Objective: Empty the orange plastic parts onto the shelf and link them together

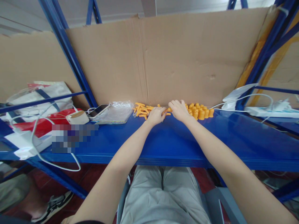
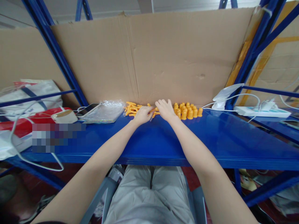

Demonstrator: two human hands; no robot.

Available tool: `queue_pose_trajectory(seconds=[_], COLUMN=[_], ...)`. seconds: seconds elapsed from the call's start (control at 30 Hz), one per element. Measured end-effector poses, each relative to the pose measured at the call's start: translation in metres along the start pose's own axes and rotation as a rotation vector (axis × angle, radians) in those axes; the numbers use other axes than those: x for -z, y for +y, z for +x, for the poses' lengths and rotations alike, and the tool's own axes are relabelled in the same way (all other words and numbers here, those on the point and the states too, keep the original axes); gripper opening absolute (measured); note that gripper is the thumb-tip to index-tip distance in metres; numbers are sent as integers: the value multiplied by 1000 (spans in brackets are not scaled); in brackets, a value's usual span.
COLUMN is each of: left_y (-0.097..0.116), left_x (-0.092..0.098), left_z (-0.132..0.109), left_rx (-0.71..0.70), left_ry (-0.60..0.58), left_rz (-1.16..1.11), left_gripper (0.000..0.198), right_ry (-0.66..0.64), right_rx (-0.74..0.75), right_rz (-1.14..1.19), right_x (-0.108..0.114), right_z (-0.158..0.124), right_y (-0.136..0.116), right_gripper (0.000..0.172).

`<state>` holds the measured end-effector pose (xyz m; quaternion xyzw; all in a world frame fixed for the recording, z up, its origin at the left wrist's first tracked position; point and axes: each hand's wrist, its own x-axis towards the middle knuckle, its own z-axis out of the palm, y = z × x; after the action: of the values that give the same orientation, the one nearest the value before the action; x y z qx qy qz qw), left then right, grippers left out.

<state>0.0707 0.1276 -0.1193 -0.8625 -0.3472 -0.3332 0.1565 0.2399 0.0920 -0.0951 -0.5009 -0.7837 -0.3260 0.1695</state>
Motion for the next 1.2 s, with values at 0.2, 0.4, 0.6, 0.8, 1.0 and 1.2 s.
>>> queue_pose_trajectory(seconds=[0.2, 0.4, 0.6, 0.8, 1.0, 1.2], left_y=[-1, -4, 0, 3, -7, -26], left_x=[4, 8, 6, 5, 5, 7], left_z=[-1, -3, -1, 1, -1, -5], left_rx=[-7, 13, 11, 8, 25, 155], left_ry=[-13, -41, -49, -58, -50, 4], left_rz=[-9, 36, 25, 32, 34, 83], left_gripper=[27, 27, 24, 25, 27, 27], right_ry=[-59, -68, -40, -39, -51, -25], right_rx=[-6, 79, 37, -44, -147, -320], right_rz=[15, 97, 79, 41, 18, 89], right_x=[3, 1, 1, 5, 1, -12], right_z=[-1, -3, -1, -1, -4, -10], right_y=[1, 7, 8, 1, 12, 42], right_gripper=[27, 27, 27, 30, 34, 27])
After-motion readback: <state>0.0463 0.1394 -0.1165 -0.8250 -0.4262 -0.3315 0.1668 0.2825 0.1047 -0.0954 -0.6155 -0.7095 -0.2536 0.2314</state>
